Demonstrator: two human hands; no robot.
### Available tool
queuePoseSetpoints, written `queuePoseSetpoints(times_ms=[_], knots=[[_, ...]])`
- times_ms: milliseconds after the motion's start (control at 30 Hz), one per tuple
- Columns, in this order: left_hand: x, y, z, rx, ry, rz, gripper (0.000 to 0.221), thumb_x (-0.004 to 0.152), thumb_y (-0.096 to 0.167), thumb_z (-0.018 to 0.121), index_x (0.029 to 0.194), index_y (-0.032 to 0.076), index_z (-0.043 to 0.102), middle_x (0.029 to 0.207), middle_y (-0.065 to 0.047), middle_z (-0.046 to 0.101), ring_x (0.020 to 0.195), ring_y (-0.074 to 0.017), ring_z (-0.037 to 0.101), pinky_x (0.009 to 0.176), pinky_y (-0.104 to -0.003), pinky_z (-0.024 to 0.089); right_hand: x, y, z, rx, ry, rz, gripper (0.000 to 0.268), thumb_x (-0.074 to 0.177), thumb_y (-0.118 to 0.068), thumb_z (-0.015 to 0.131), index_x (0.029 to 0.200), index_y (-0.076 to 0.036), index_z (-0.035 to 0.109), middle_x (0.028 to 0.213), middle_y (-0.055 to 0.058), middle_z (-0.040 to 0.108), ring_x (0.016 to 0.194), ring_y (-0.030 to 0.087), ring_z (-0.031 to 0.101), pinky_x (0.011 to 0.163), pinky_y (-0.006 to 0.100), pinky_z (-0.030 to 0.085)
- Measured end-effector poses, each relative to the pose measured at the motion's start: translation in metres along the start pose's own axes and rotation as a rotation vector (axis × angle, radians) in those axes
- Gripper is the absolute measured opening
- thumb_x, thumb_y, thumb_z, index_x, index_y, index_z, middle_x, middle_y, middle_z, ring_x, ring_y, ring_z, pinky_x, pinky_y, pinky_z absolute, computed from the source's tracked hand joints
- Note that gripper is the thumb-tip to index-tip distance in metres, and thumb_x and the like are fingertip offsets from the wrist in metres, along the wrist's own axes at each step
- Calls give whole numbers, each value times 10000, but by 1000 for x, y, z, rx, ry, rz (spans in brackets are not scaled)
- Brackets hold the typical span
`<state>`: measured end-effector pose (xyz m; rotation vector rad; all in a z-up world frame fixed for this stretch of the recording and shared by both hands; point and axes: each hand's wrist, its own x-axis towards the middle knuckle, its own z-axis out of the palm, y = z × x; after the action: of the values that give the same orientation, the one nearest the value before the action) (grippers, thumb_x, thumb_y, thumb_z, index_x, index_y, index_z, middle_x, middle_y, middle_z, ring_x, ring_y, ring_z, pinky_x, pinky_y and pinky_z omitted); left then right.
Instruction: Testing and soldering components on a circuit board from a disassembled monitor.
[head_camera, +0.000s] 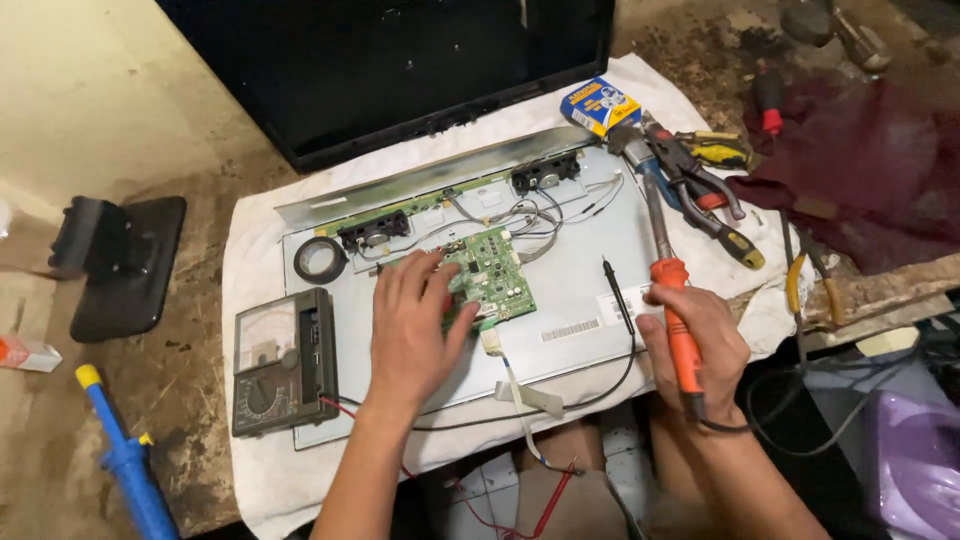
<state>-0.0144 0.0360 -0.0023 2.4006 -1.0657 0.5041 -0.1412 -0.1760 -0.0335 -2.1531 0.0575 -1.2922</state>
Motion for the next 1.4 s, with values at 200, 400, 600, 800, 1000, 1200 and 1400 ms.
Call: queuePoseSetpoints(times_ms=[200, 400, 600, 800, 1000, 1200, 1400], knots=[[-38, 41, 52, 40, 154, -187, 234, 747, 313, 549, 894, 138, 598, 775, -40, 503, 774, -228, 499, 628, -349, 406, 18, -22, -6, 265, -10, 116, 176, 745, -43, 558, 865, 85, 570, 625, 149, 583, 560, 229, 590, 640, 290, 468], [-13, 67, 66, 260, -111, -441, 606, 793, 541, 338, 1163, 75, 452, 804, -105, 496, 705, -243, 427, 562, -362, 322, 35, 20, 8, 339, -84, 373, 300, 765, -222, 575, 931, 14, 494, 869, 145, 555, 590, 180, 568, 554, 214, 460], [-4, 60, 75, 249, -26, -476, 563, 817, 532, 311, 1116, 85, 478, 725, -85, 427, 615, -250, 374, 506, -368, 300, 103, 56, 70, 589, -67, 313, 289, 752, -285, 582, 762, -6, 507, 518, 55, 400, 394, 77, 319, 403, 185, 223], [-3, 51, 79, 304, -12, -472, 584, 790, 573, 407, 1104, 88, 493, 690, -79, 449, 583, -217, 396, 456, -322, 292, 139, 85, 136, 747, -265, 403, 156, 705, -190, 561, 731, -70, 464, 594, 96, 461, 529, 182, 502, 483, 270, 413], [0, 49, 82, 250, -106, -546, 612, 722, 608, 500, 1087, 118, 521, 632, -54, 455, 552, -210, 408, 470, -329, 304, 146, 100, 161, 896, -490, 487, 192, 719, -201, 511, 640, -105, 365, 541, 86, 384, 346, 81, 219, 411, 236, 184], [-3, 50, 91, 279, -104, -575, 560, 776, 591, 405, 1108, 151, 506, 638, -35, 435, 568, -207, 404, 491, -331, 305, 147, 106, 166, 977, -630, 490, 178, 701, -221, 506, 610, -87, 432, 467, 11, 378, 317, 43, 222, 413, 197, 196], [-2, 50, 90, 271, -95, -567, 546, 809, 558, 366, 1123, 132, 498, 635, -37, 435, 573, -209, 403, 497, -329, 309, 142, 110, 165, 945, -626, 497, 185, 676, -199, 519, 592, -66, 421, 478, 44, 387, 315, 82, 206, 434, 225, 214]])
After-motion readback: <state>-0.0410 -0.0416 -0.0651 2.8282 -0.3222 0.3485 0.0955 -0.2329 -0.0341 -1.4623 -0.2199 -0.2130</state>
